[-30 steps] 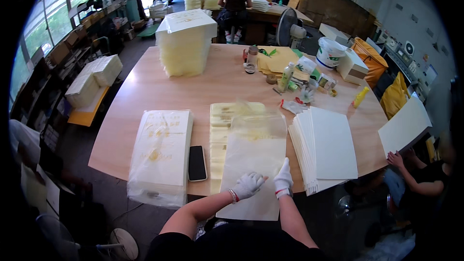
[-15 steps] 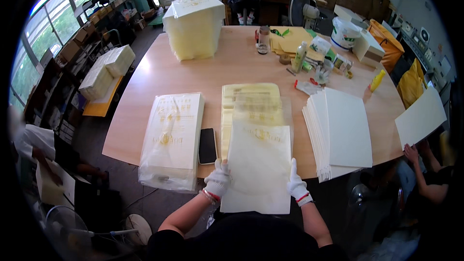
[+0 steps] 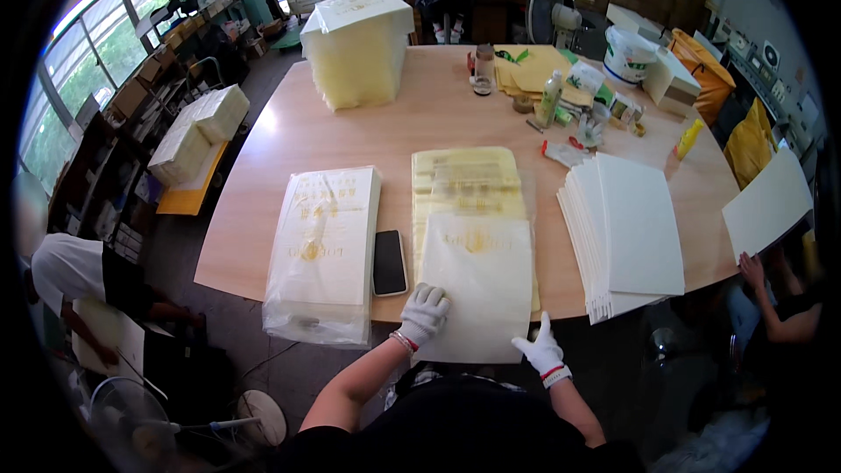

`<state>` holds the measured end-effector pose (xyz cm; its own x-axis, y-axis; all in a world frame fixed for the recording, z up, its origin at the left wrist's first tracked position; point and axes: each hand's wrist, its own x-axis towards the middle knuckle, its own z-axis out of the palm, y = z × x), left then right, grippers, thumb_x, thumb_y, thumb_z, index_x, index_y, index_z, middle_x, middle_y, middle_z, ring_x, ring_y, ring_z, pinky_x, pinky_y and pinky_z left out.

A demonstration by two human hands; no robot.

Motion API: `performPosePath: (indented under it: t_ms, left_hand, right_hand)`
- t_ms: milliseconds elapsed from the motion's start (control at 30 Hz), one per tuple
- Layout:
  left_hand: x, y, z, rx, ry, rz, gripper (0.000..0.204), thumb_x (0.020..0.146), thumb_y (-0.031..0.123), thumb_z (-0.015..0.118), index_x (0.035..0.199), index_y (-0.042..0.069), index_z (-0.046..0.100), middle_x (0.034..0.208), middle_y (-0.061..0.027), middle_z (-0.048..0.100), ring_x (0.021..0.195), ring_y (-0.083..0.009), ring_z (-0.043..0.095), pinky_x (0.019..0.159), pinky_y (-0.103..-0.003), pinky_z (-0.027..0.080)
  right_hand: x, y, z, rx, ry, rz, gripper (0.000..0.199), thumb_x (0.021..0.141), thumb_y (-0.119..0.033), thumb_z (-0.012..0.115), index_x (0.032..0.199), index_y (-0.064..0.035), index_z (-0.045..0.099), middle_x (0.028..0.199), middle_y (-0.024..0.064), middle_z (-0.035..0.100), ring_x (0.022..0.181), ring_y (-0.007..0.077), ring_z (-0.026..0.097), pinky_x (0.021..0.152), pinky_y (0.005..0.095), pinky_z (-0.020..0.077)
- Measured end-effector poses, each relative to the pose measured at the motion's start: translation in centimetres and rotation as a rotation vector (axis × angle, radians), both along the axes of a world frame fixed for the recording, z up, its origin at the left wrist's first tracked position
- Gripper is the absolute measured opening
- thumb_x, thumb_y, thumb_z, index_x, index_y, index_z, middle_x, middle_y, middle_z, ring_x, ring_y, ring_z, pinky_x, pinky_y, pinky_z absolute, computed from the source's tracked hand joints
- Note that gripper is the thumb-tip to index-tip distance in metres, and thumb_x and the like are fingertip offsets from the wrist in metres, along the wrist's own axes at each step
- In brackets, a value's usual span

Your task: The person places a white book into a translucent plastic bag and then inserts the bagged book into a white cardboard box. This process is repeated multiple times with several books and boxes on a large table.

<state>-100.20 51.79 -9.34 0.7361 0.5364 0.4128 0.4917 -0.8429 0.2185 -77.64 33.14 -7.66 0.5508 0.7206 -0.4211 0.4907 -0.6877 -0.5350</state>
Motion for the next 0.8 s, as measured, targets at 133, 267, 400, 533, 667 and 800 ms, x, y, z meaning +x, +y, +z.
performPosePath:
  t_ms: [133, 267, 400, 533, 667, 800]
  left_hand:
    - [2.4, -0.2, 2.8, -0.247, -0.063, -0.056, 0.015, 0.073, 0.019, 0.061, 0.079, 0.009, 0.052, 0.070, -0.0095, 0.056, 0.070, -0.0297, 0.058, 0.062, -0.041, 0.045]
    - [3.0, -2.3, 5.3, -0.364, 0.272, -0.083, 0.016, 0.079, 0.024, 0.058, 0.083, 0.009, 0.053, 0.073, -0.0108, 0.058, 0.065, -0.0289, 0.058, 0.053, -0.040, 0.046]
    - [1.4, 0.9, 0.1, 0.090, 0.042, -0.113, 0.022, 0.082, 0.022, 0.056, 0.099, 0.008, 0.053, 0.098, -0.0120, 0.057, 0.072, -0.0240, 0.059, 0.055, -0.038, 0.048]
    - [0.4, 1.6, -2.9, -0.693, -0.573, 0.329, 0.031, 0.077, 0.006, 0.050, 0.108, 0.006, 0.049, 0.100, -0.0109, 0.054, 0.076, -0.0217, 0.057, 0.063, -0.033, 0.048]
    - [-0.1, -0.6, 0.3, -0.861, -0.483, 0.422, 0.025, 0.075, 0.001, 0.050, 0.100, 0.004, 0.048, 0.089, -0.0153, 0.054, 0.076, -0.0286, 0.058, 0.066, -0.036, 0.046]
    - [-4.3, -5.4, 0.8, -0.707, -0.167, 0.338, 0.010, 0.078, 0.005, 0.050, 0.086, 0.004, 0.045, 0.085, -0.0167, 0.051, 0.075, -0.0373, 0.055, 0.063, -0.040, 0.045]
  right_hand:
    - [0.3, 0.4, 0.3, 0.207, 0.053, 0.110, 0.100, 0.070, -0.034, 0.072, 0.141, -0.0075, 0.007, 0.106, 0.0211, 0.059, 0.095, 0.0345, 0.059, 0.084, 0.0391, 0.0442]
    - [1.1, 2.9, 1.4, 0.083, -0.218, 0.068, 0.077, 0.077, -0.026, 0.059, 0.139, -0.0095, 0.016, 0.096, 0.0236, 0.059, 0.082, 0.0382, 0.059, 0.070, 0.0478, 0.0452]
    - [2.9, 5.2, -0.5, -0.061, -0.431, 0.075, 0.046, 0.078, -0.018, 0.050, 0.122, -0.0081, 0.038, 0.083, 0.0199, 0.061, 0.074, 0.0361, 0.060, 0.059, 0.0498, 0.0456]
    - [1.3, 3.7, -0.3, 0.051, -0.492, 0.121, 0.041, 0.076, -0.019, 0.052, 0.114, -0.0073, 0.043, 0.077, 0.0187, 0.060, 0.069, 0.0359, 0.060, 0.055, 0.0504, 0.0455]
    - [0.6, 0.7, -1.9, 0.108, -0.494, 0.145, 0.033, 0.076, -0.022, 0.054, 0.106, -0.0076, 0.047, 0.074, 0.0174, 0.060, 0.065, 0.0355, 0.059, 0.053, 0.0509, 0.0451]
    - [-2.4, -3.1, 3.0, -0.111, -0.379, 0.196, 0.033, 0.079, -0.026, 0.051, 0.107, -0.0092, 0.046, 0.071, 0.0170, 0.059, 0.064, 0.0364, 0.058, 0.052, 0.0513, 0.0444]
